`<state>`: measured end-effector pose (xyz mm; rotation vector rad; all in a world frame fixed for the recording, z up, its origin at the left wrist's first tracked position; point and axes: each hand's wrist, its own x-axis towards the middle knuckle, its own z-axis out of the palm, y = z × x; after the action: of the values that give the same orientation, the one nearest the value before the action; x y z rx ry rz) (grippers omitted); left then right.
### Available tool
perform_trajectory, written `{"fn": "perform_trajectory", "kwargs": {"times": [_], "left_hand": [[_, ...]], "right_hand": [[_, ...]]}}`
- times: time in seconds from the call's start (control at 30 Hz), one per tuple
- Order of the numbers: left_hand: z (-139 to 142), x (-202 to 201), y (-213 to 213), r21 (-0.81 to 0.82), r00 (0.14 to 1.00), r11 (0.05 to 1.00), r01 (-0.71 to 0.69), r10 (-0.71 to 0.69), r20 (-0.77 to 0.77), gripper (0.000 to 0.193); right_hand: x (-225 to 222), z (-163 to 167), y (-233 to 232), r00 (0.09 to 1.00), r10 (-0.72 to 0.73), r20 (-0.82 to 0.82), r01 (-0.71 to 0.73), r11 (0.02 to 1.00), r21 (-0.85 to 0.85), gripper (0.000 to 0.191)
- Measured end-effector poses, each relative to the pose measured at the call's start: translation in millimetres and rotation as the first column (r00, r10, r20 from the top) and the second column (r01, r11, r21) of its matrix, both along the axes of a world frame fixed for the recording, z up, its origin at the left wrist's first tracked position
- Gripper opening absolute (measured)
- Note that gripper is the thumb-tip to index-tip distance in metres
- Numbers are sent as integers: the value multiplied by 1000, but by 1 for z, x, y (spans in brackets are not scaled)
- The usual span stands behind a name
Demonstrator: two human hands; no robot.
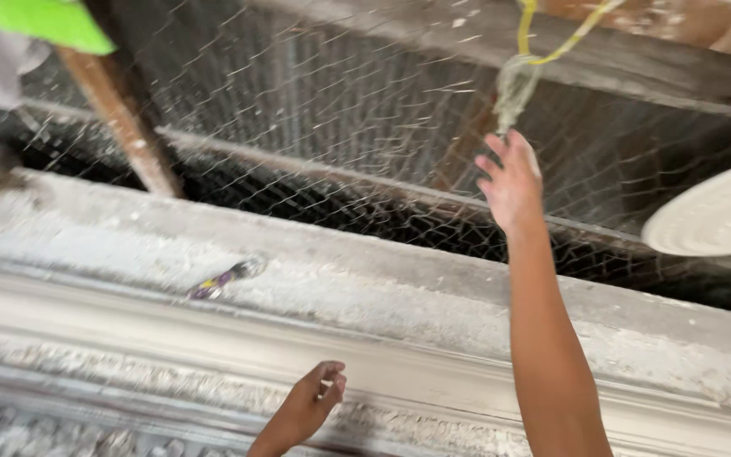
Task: The person ties a green string into a loop on a white decorative molding, then scoops white powder from a bag into a bucket.
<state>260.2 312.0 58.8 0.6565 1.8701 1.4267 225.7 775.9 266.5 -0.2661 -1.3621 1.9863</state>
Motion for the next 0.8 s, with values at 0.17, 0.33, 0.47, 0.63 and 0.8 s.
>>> {"fn": "perform_trajectory", "kwargs": {"times": [0.17,0.33,0.47,0.63,0.8], "left_hand": [[-36,27,-95,-49,988,991,-128,132,77,46],[-55,35,-191,-20,971,971,-238,238,10,36],[-55,17,-294,29,944,944,-329,329,9,33],[-42,-27,-472,-132,902,892,-432,429,-46,34],[-11,-51,-630,-231,727,726,-648,680,96,39]], "right_hand": [[42,-137,-93,991,10,132,29,956,-292,38],[64,-283,-299,825,210,525,-133,975,-181,35],[47,-335,-467,701,491,517,-370,870,-325,38],[-10,-323,-655,496,566,659,-517,802,-300,46],[-63,-265,-779,430,683,590,-677,677,-289,41]]}}
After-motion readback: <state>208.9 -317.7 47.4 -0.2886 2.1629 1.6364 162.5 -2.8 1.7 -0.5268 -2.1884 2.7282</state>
